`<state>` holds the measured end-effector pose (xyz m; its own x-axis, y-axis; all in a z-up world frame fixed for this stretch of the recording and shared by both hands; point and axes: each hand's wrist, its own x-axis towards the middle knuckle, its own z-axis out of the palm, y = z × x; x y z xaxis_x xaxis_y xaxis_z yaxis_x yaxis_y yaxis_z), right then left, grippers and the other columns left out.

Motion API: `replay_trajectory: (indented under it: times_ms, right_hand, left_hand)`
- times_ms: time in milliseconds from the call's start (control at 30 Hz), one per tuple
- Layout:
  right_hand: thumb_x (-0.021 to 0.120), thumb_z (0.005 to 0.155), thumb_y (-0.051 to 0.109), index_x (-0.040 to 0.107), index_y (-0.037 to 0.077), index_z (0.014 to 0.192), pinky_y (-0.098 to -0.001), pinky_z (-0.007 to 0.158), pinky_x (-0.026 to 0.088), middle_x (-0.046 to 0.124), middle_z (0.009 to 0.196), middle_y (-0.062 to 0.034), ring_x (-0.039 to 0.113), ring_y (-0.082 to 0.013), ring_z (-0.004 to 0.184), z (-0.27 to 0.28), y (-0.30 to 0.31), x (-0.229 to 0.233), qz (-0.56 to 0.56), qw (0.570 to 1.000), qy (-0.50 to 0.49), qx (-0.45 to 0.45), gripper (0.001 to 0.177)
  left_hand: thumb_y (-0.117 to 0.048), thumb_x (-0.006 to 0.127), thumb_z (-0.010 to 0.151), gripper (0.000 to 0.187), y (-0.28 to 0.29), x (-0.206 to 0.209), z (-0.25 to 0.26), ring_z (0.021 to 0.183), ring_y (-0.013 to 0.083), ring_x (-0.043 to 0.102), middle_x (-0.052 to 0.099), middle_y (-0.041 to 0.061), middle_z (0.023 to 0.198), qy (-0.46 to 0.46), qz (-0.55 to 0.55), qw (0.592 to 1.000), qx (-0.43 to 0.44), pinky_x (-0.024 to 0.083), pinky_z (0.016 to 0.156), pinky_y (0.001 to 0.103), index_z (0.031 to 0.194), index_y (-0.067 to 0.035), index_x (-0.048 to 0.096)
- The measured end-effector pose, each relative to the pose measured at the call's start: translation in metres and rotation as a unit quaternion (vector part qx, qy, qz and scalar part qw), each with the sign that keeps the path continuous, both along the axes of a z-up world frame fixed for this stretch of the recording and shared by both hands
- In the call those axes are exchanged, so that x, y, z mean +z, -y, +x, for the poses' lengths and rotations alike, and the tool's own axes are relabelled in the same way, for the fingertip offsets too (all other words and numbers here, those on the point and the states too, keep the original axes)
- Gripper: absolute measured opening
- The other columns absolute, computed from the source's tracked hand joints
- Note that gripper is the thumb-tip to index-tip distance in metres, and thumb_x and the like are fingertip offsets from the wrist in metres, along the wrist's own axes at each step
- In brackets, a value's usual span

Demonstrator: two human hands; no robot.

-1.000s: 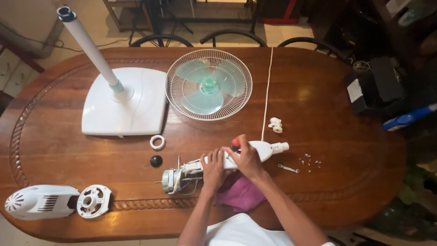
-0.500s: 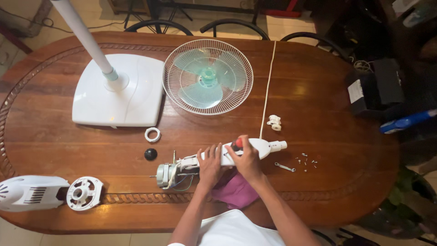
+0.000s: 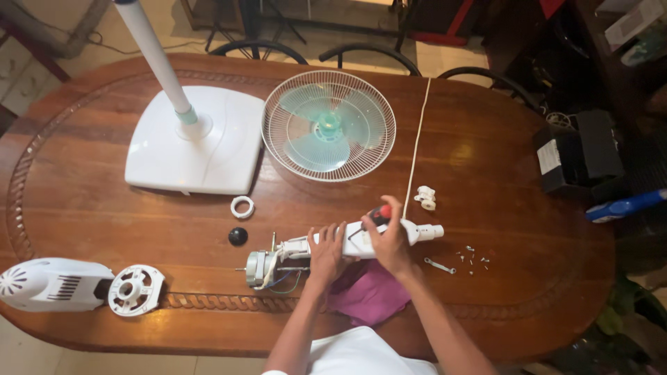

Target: The person assembles a standing fan on a wooden table. They use a screwdriver to tighten screws on the fan's neck and motor housing, then attach the motor to the neck assembly.

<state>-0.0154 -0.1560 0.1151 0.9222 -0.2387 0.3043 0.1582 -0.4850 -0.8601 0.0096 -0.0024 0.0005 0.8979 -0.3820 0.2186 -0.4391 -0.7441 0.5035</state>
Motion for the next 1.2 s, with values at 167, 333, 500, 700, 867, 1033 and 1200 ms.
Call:
replay_trajectory:
  times_ms: [167,333,500,700,867,1033,1200]
  right_hand:
    - [0.071,0.100,0.021,0.038,0.007,0.141,-0.0404,0.082,0.057,0.067,0.107,-0.0165,0.071,-0.0285,0.092,-0.001,0.029,0.067,-0.051,0.997,0.040,-0.032,0.055]
    - [0.069,0.094,0.029,0.035,0.019,0.154,-0.0443,0.088,0.054,0.072,0.118,-0.0224,0.072,-0.0371,0.105,-0.025,0.047,0.086,-0.199,0.973,-0.113,0.024,0.070]
    - [0.068,0.090,0.046,0.017,0.021,0.161,-0.0488,0.099,0.050,0.067,0.121,-0.0289,0.066,-0.0445,0.114,-0.038,0.061,0.010,-0.226,0.910,-0.338,0.087,0.091]
    - [0.067,0.089,0.044,0.016,0.020,0.163,-0.0488,0.099,0.050,0.067,0.119,-0.0293,0.065,-0.0454,0.112,-0.050,0.068,-0.063,-0.249,0.874,-0.394,0.137,0.093]
    - [0.068,0.090,0.046,0.018,0.016,0.162,-0.0515,0.095,0.050,0.069,0.113,-0.0285,0.066,-0.0454,0.107,-0.069,0.060,-0.075,-0.247,0.871,-0.409,0.113,0.093]
    - [0.076,0.087,0.044,0.043,0.008,0.142,-0.0476,0.082,0.055,0.072,0.099,-0.0250,0.071,-0.0410,0.093,-0.101,0.055,-0.075,-0.153,0.916,-0.363,0.069,0.073]
    - [0.082,0.083,0.037,0.069,0.006,0.114,-0.0367,0.072,0.056,0.077,0.091,-0.0131,0.074,-0.0235,0.080,-0.134,0.056,-0.043,-0.017,0.955,-0.295,-0.014,0.046]
  left_hand:
    - [-0.047,0.093,0.058,0.105,-0.003,0.000,0.001,0.129,0.0332,0.049,0.056,0.014,0.135,0.025,-0.009,1.000,-0.007,0.021,0.113,0.062,0.144,-0.008,0.048]
    - [-0.045,0.092,0.057,0.103,-0.007,0.002,0.008,0.128,0.0321,0.050,0.058,0.012,0.135,0.032,-0.017,0.999,-0.023,0.023,0.114,0.059,0.144,-0.010,0.050]
    - [-0.045,0.092,0.061,0.100,-0.010,0.007,0.005,0.128,0.0347,0.049,0.057,0.015,0.135,0.043,-0.023,0.998,-0.026,0.025,0.114,0.058,0.144,-0.008,0.049]
    - [-0.059,0.087,0.060,0.109,-0.010,0.013,0.005,0.130,0.0356,0.045,0.054,0.018,0.136,0.010,-0.004,0.999,-0.041,0.021,0.112,0.060,0.145,-0.005,0.044]
    - [-0.068,0.074,0.074,0.095,-0.005,0.000,0.012,0.132,0.0341,0.046,0.056,0.017,0.136,-0.013,-0.018,0.999,-0.026,0.019,0.114,0.062,0.144,-0.010,0.048]
    - [-0.064,0.069,0.082,0.084,0.008,-0.010,0.012,0.132,0.0371,0.045,0.054,0.020,0.136,0.027,0.042,0.999,-0.001,0.016,0.113,0.067,0.146,-0.013,0.051]
    - [-0.063,0.066,0.085,0.080,0.012,-0.005,0.017,0.133,0.0359,0.046,0.053,0.018,0.137,-0.004,0.058,0.998,-0.003,0.017,0.114,0.069,0.146,-0.012,0.051]
